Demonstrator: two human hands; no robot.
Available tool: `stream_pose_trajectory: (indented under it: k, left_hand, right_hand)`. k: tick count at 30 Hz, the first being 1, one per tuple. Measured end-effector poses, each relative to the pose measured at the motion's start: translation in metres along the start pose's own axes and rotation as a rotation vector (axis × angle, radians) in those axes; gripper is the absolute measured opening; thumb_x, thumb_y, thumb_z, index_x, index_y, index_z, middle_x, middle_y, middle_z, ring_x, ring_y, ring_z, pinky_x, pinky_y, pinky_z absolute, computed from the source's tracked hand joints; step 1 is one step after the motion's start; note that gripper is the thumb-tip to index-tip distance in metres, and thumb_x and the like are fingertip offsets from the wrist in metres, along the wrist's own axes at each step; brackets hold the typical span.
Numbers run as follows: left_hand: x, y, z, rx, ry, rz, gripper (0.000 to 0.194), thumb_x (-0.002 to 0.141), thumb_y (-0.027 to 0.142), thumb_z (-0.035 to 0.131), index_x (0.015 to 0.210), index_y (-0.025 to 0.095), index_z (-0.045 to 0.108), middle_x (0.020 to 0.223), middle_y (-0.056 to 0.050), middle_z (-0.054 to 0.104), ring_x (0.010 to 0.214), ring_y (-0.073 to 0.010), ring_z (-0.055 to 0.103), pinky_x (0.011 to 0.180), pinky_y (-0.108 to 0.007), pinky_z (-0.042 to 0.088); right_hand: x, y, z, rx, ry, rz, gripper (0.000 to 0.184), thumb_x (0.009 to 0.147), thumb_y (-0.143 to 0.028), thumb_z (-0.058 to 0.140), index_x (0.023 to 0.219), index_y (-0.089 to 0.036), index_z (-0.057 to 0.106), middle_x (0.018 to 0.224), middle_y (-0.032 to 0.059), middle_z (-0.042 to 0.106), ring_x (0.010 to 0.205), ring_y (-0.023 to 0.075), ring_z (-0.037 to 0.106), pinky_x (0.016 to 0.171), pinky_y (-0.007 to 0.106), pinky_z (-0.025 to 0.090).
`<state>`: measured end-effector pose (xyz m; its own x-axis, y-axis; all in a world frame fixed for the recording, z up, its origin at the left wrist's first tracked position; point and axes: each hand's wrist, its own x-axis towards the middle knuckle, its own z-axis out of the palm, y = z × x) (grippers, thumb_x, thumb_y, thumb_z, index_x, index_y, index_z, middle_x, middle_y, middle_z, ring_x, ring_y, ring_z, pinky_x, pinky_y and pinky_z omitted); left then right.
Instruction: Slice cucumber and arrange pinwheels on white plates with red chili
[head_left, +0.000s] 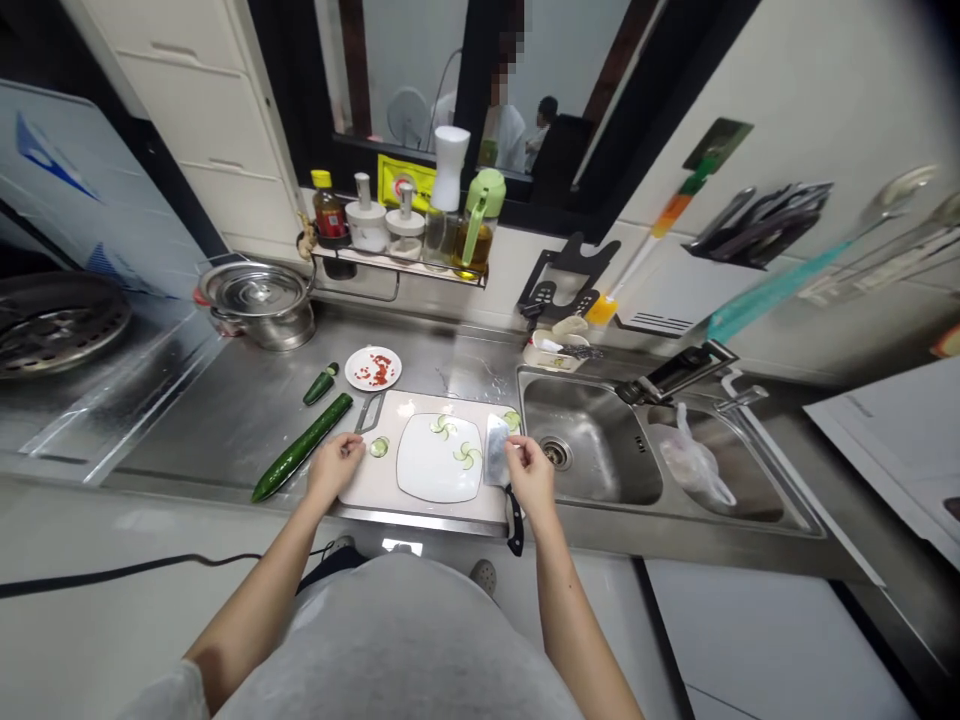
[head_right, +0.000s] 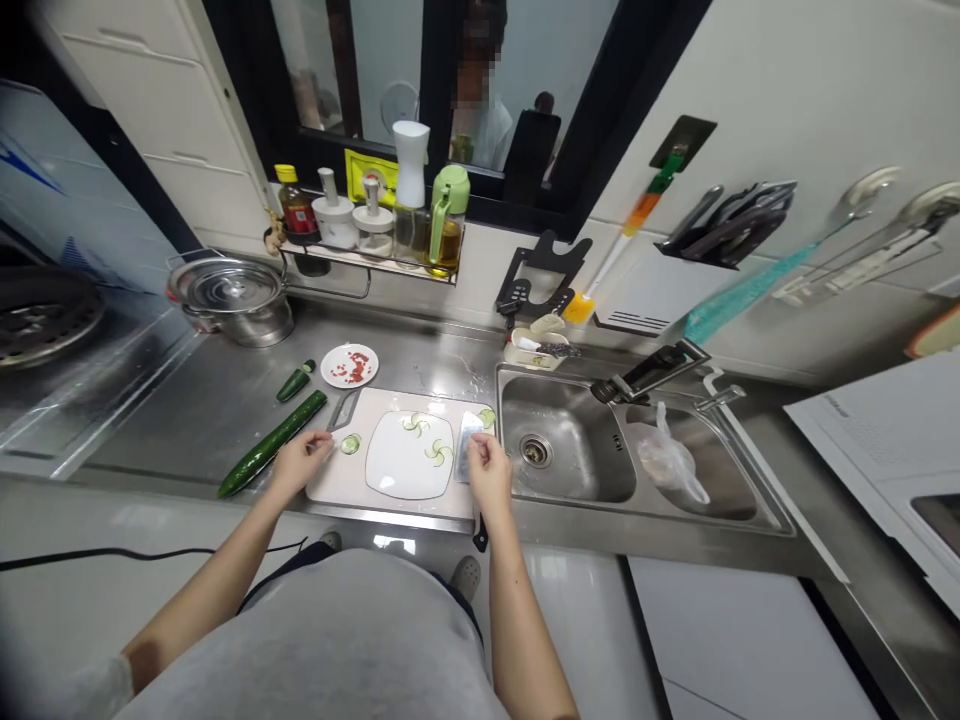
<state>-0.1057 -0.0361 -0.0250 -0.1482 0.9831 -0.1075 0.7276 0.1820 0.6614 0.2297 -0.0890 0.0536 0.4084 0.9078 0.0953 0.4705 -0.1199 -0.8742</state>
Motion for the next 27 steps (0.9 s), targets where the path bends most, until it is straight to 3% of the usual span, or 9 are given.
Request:
stream_pose_trajectory:
  k: [11, 16, 27]
  left_hand:
    - [-0.005, 0.016, 0.009, 0.172, -0.043, -0.014, 0.03, 0.079, 0.041, 0.058, 0.1, 0.022, 0.068, 0.099, -0.007, 0.07, 0.089, -0.023, 0.062, 0.069, -0.028, 0.039]
    - [-0.001, 0.021, 0.016, 0.229, -0.052, -0.048, 0.033, 0.08, 0.047, 0.058, 0.097, 0.021, 0.068, 0.1, -0.01, 0.068, 0.088, -0.0238, 0.061, 0.068, -0.028, 0.038]
    - [0.013, 0.015, 0.023, 0.174, -0.04, -0.043, 0.018, 0.079, 0.036, 0.058, 0.085, 0.021, 0.066, 0.085, -0.004, 0.07, 0.077, -0.0191, 0.062, 0.059, -0.026, 0.031]
  right_hand:
    - [-0.012, 0.004, 0.008, -0.08, -0.135, -0.043, 0.039, 0.078, -0.049, 0.052, 0.087, -0.015, 0.069, 0.057, -0.0021, 0.051, 0.053, 0.0134, 0.045, 0.054, 0.025, 0.036]
    - [-0.019, 0.008, 0.009, -0.107, -0.16, -0.044, 0.036, 0.079, -0.048, 0.051, 0.086, -0.016, 0.068, 0.057, -0.0022, 0.051, 0.054, 0.014, 0.046, 0.056, 0.025, 0.037]
    - [-0.028, 0.01, 0.012, -0.116, -0.18, -0.033, 0.036, 0.08, -0.049, 0.051, 0.084, -0.018, 0.067, 0.057, -0.0026, 0.051, 0.056, 0.0148, 0.047, 0.057, 0.025, 0.036]
